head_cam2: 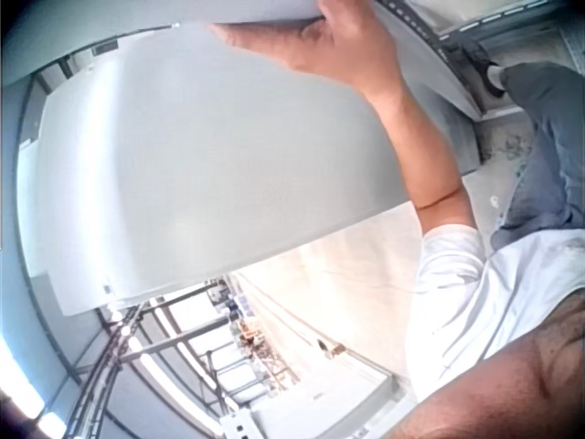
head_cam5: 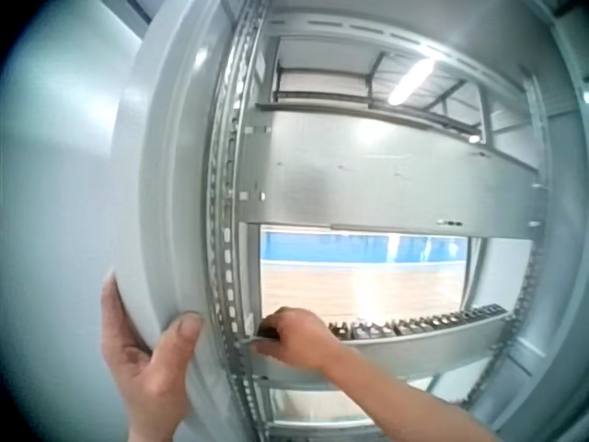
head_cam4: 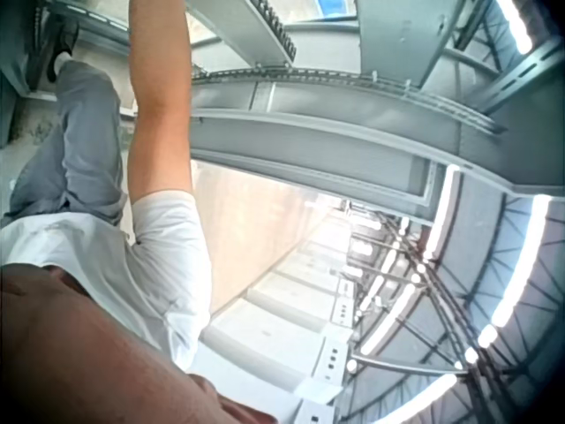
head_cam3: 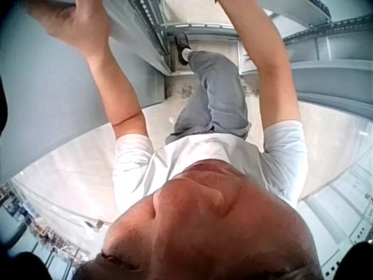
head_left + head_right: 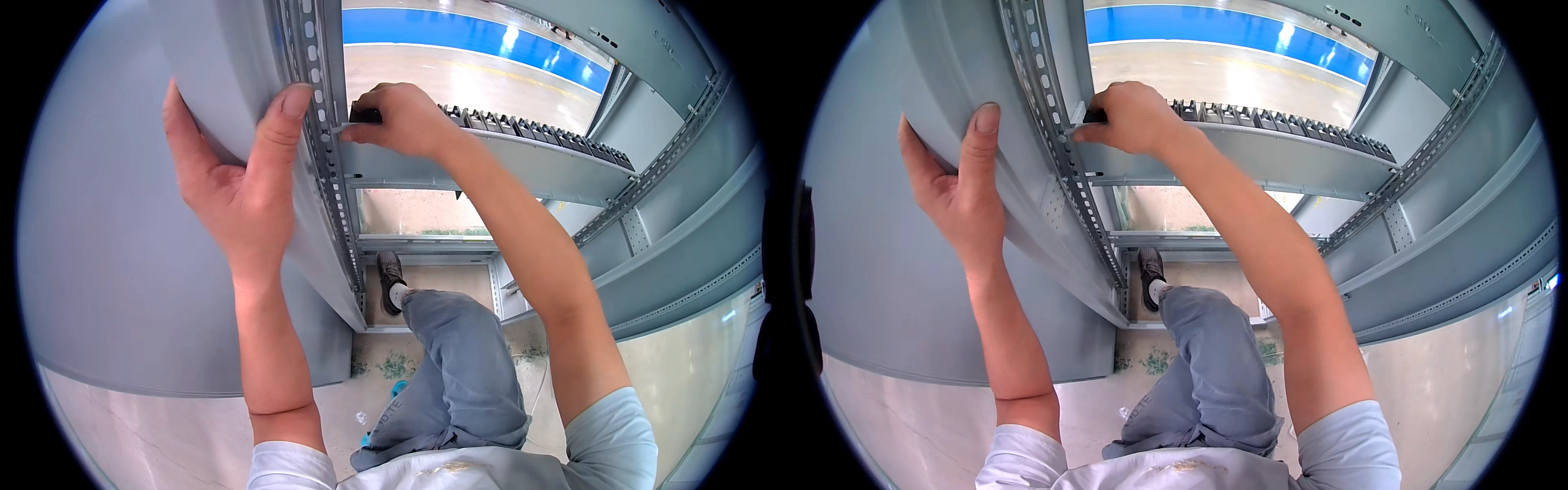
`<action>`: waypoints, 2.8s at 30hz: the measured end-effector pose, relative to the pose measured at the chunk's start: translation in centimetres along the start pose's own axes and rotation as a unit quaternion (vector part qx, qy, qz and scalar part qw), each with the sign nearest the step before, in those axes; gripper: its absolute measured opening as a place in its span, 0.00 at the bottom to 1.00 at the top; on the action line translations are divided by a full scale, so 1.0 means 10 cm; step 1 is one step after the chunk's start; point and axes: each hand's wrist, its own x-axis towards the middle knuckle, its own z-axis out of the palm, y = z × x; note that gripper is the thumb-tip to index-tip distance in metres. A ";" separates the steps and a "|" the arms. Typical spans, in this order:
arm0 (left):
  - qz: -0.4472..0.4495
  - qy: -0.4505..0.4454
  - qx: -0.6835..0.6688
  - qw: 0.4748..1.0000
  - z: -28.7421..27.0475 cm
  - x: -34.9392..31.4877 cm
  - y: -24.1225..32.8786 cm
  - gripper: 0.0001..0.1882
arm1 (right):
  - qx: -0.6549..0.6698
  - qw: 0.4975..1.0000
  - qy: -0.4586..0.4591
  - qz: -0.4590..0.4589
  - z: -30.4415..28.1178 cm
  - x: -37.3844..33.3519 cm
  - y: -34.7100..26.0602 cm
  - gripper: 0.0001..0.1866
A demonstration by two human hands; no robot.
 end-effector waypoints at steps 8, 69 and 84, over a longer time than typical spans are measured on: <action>0.022 -0.010 0.015 1.000 -0.04 0.02 -0.02 0.30 | -0.059 0.998 0.003 0.007 0.00 -0.02 -0.11 0.25; 0.307 -0.183 0.134 0.924 0.58 -0.49 0.33 0.24 | -0.184 0.938 0.288 -0.049 -0.64 -1.10 0.77 0.33; -0.083 -0.416 0.440 0.792 1.42 -0.18 -0.93 0.37 | -0.180 0.939 0.291 0.036 -1.03 -1.52 1.17 0.33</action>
